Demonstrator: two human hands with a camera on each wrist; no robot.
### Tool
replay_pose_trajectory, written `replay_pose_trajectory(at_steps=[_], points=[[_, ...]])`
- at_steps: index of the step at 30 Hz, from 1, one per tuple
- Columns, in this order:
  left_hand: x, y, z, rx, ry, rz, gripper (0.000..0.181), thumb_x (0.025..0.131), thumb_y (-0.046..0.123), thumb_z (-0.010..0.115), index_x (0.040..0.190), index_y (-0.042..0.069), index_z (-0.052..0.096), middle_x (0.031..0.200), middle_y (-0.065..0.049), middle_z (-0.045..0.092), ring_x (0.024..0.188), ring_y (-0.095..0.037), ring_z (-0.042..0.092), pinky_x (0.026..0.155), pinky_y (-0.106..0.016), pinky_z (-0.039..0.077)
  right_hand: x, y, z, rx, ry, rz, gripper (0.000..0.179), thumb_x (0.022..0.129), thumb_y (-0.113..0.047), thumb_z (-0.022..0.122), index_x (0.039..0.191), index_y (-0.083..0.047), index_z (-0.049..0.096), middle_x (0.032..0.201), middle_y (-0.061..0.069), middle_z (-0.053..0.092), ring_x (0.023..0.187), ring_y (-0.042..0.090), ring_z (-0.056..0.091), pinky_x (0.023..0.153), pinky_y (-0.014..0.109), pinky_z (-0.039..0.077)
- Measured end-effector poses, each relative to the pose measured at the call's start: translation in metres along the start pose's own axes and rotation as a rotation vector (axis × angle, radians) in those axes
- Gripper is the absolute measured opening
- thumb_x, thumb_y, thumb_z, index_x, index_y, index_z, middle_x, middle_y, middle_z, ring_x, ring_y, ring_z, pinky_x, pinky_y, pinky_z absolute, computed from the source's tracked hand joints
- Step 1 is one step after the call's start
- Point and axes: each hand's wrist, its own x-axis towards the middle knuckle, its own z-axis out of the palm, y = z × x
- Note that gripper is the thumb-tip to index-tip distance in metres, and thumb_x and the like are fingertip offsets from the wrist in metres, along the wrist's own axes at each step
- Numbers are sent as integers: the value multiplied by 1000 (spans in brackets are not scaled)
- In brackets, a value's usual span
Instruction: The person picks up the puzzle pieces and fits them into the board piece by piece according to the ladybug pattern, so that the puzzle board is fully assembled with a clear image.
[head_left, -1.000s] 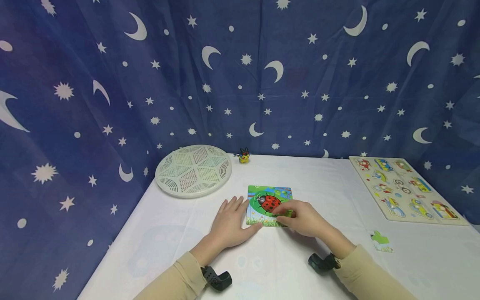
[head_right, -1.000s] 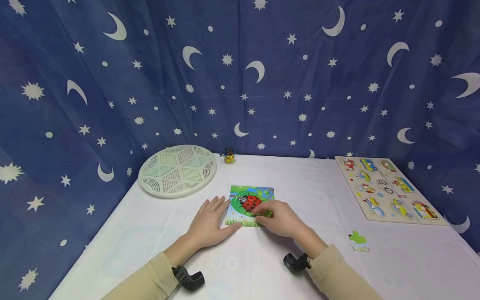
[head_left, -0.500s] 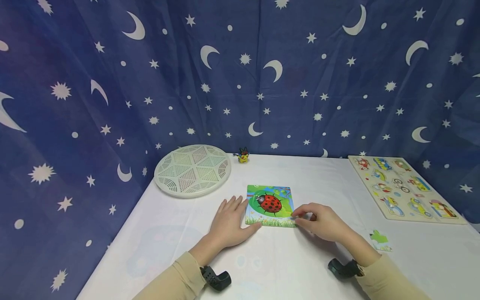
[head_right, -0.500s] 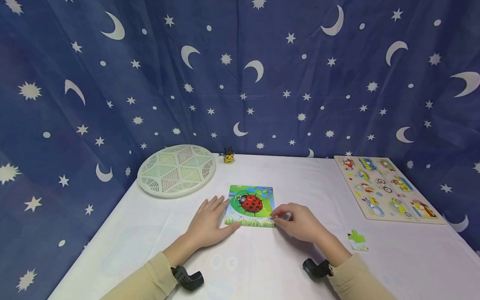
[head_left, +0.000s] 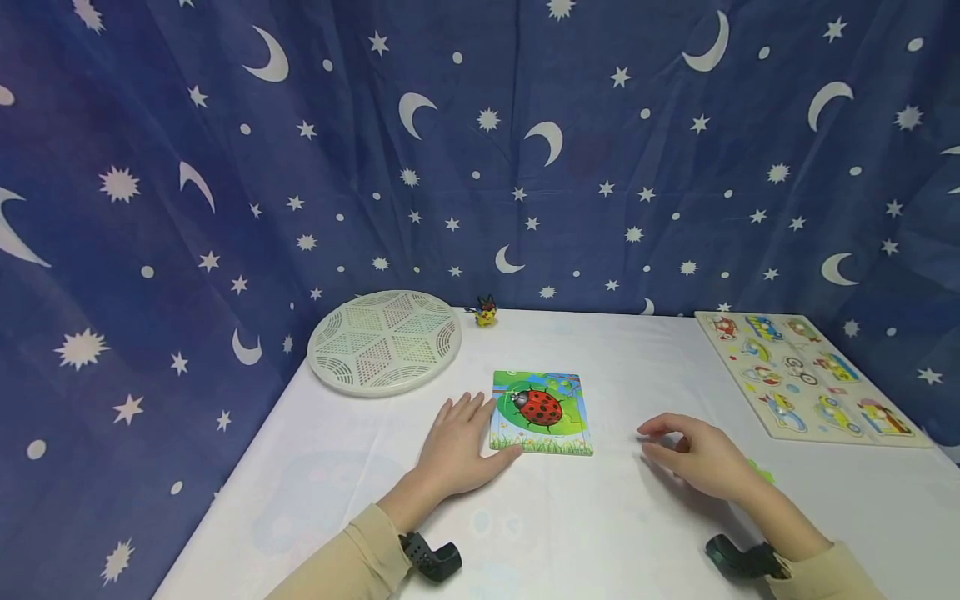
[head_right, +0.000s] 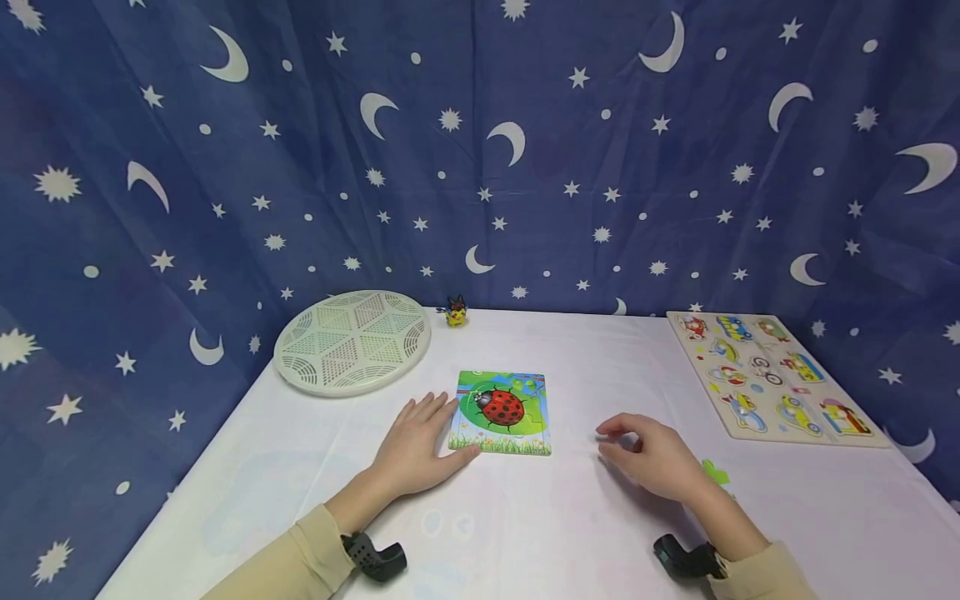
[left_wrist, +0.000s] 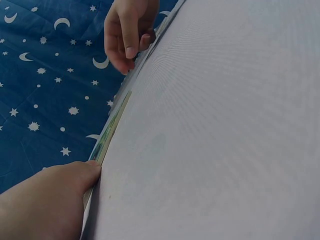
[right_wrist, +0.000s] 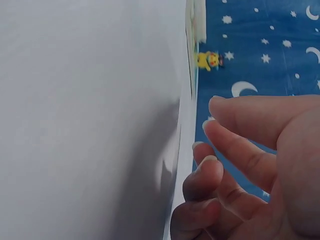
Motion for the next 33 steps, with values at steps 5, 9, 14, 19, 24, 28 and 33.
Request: replay_pose_trajectory(at_steps=[5,9,14,19,24,28,33], points=[[0,0,0,3,4,2,88,93,71,54,152,6,48,157,-18,43,149,-38,33,123,-55,18,-8,9,-10,-68,12,51,32,93,-29,77,120,-14,71,115,6,67,75,19,53,58,32,46],[-1,-1,1,1,5,2,88,93,70,54,152,5,48,157,-18,43,148,-38,33,123,-56,18,-11,19,-20,-126,7,75,37,91,-30,78,120,-9,70,121,14,67,90,25,60,72,43,54],[-1,-1,2,-4,3,-1,88,93,70,54,152,5,48,157,-18,43,149,-38,32,123,-56,18,-16,35,-34,-162,-2,95,43,89,-31,80,121,-4,69,122,21,66,96,30,63,76,47,56],[0,0,2,12,1,1,88,94,70,54,153,5,47,158,-18,42,149,-38,31,123,-55,16,-22,51,-50,-177,-21,147,58,87,-39,82,126,1,65,124,26,64,100,39,63,77,51,56],[2,1,1,4,7,6,87,93,69,55,153,5,48,157,-18,43,149,-38,32,123,-55,17,-31,69,-66,-194,-34,193,73,84,-47,83,128,6,62,126,30,62,111,50,58,84,64,51],[2,1,1,-2,5,6,88,93,70,54,152,5,48,157,-19,43,148,-38,33,123,-55,18,-36,79,-75,-198,-51,262,83,82,-56,81,130,8,59,129,35,58,113,54,55,85,68,49],[0,1,1,8,-7,-4,89,93,71,54,153,6,47,158,-18,42,149,-37,31,123,-55,17,-41,83,-76,-170,-90,312,86,79,-62,81,129,5,60,126,32,61,112,51,55,84,66,49]])
